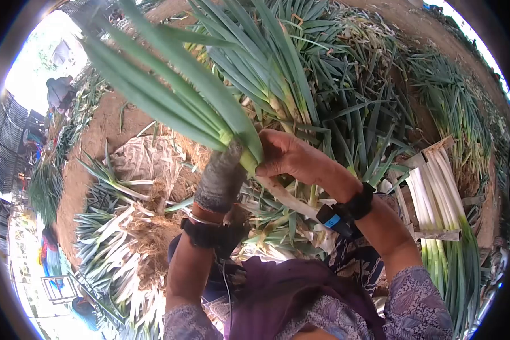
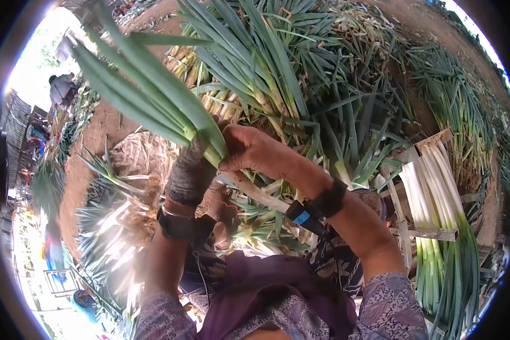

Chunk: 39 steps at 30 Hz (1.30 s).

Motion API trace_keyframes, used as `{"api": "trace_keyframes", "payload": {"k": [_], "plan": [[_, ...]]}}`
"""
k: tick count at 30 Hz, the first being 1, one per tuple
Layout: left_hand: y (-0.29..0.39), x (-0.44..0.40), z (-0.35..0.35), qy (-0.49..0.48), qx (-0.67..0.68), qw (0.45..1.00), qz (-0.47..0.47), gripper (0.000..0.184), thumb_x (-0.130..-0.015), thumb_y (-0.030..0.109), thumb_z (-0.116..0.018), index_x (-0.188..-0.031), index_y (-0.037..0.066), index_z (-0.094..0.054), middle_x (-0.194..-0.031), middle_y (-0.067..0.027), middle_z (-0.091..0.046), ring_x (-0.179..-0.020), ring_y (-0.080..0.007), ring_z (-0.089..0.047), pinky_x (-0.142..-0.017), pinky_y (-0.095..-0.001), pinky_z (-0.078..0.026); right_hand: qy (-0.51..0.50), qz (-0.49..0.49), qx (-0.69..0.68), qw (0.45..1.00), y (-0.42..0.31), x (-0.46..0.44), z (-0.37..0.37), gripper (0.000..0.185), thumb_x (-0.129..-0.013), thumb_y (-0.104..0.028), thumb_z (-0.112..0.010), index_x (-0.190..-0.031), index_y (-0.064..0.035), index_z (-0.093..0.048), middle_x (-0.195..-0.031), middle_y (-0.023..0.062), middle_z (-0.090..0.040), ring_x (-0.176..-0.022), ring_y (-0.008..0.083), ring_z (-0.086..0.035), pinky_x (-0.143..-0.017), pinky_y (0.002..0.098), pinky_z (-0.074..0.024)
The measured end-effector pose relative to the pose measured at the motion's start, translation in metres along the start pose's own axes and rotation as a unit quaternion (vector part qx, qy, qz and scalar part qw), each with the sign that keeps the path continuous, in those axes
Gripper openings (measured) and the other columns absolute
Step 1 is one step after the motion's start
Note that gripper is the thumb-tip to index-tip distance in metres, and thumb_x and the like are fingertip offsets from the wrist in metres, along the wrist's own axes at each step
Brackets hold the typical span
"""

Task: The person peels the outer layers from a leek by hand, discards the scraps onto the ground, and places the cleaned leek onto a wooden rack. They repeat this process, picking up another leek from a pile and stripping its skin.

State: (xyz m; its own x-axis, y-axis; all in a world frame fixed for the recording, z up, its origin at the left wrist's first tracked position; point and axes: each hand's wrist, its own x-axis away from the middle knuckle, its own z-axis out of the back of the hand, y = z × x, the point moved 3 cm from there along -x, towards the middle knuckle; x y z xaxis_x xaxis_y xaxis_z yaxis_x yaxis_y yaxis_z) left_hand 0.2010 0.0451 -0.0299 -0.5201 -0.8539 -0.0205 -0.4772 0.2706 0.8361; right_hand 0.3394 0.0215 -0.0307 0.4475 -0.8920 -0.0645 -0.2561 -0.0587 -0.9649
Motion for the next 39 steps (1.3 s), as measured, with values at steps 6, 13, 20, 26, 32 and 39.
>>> {"api": "trace_keyframes", "payload": {"k": [6, 13, 20, 26, 32, 39], "plan": [[-0.01, 0.002, 0.011, 0.045, 0.054, 0.997, 0.013, 0.043, -0.082, 0.025, -0.063, -0.115, 0.0, -0.05, -0.106, -0.0101, -0.057, -0.099, -0.0225, -0.055, -0.09, -0.0337, -0.043, 0.038, -0.015, 0.009, 0.999, 0.001, 0.004, -0.014, 0.038, -0.072, 0.005, -0.064, -0.108, 0.0011, -0.054, -0.091, 0.0022, -0.06, -0.086, 0.0097, -0.054, -0.08, 0.0257, -0.0438], [-0.002, 0.007, 0.015, 0.135, 0.048, 0.99, -0.013, 0.031, -0.083, 0.011, -0.059, -0.112, 0.002, -0.05, -0.09, -0.0093, -0.06, -0.086, -0.0233, -0.059, -0.077, -0.0366, -0.05, 0.09, 0.005, 0.085, 0.992, -0.012, 0.017, -0.024, 0.032, -0.073, 0.005, -0.062, -0.104, -0.0005, -0.056, -0.086, 0.0008, -0.059, -0.078, 0.0089, -0.056, -0.072, 0.0247, -0.0464], [0.034, 0.016, 0.058, 0.099, 0.144, 0.984, -0.03, 0.027, -0.083, 0.014, -0.061, -0.106, 0.005, -0.051, -0.09, -0.0054, -0.058, -0.082, -0.021, -0.058, -0.077, -0.0406, -0.05, 0.184, 0.055, 0.118, 0.974, -0.028, 0.057, 0.049, 0.016, -0.073, -0.003, -0.065, -0.086, -0.0049, -0.056, -0.079, 0.0013, -0.057, -0.07, 0.0121, -0.056, -0.067, 0.0246, -0.0464], [0.066, 0.032, 0.089, 0.104, 0.184, 0.966, -0.148, 0.033, -0.078, 0.01, -0.066, -0.108, 0.007, -0.052, -0.091, -0.006, -0.057, -0.086, -0.022, -0.056, -0.081, -0.0416, -0.047, 0.425, -0.122, 0.571, 0.691, -0.019, 0.132, 0.195, 0.035, -0.068, -0.017, -0.069, -0.096, 0.0003, -0.056, -0.089, 0.0114, -0.061, -0.078, 0.0262, -0.06, -0.073, 0.0355, -0.0472], [0.076, 0.041, 0.068, 0.095, 0.183, 0.959, -0.194, 0.037, -0.075, -0.001, -0.065, -0.109, 0.003, -0.051, -0.092, -0.0068, -0.056, -0.09, -0.0185, -0.055, -0.084, -0.0331, -0.046, 0.419, 0.012, 0.502, 0.757, -0.032, 0.107, 0.129, 0.037, -0.079, -0.017, -0.064, -0.112, -0.0023, -0.055, -0.097, 0.0134, -0.064, -0.083, 0.0222, -0.063, -0.073, 0.0315, -0.0487], [0.053, 0.03, 0.031, -0.025, 0.102, 0.98, -0.168, 0.049, -0.074, 0.008, -0.068, -0.117, 0.008, -0.044, -0.095, -0.0074, -0.059, -0.089, -0.023, -0.058, -0.09, -0.0449, -0.043, 0.052, 0.043, 0.28, 0.958, -0.009, 0.028, -0.008, 0.039, -0.085, -0.034, -0.059, -0.107, -0.0018, -0.061, -0.095, 0.0142, -0.065, -0.085, 0.0179, -0.061, -0.073, 0.029, -0.0478]]}}
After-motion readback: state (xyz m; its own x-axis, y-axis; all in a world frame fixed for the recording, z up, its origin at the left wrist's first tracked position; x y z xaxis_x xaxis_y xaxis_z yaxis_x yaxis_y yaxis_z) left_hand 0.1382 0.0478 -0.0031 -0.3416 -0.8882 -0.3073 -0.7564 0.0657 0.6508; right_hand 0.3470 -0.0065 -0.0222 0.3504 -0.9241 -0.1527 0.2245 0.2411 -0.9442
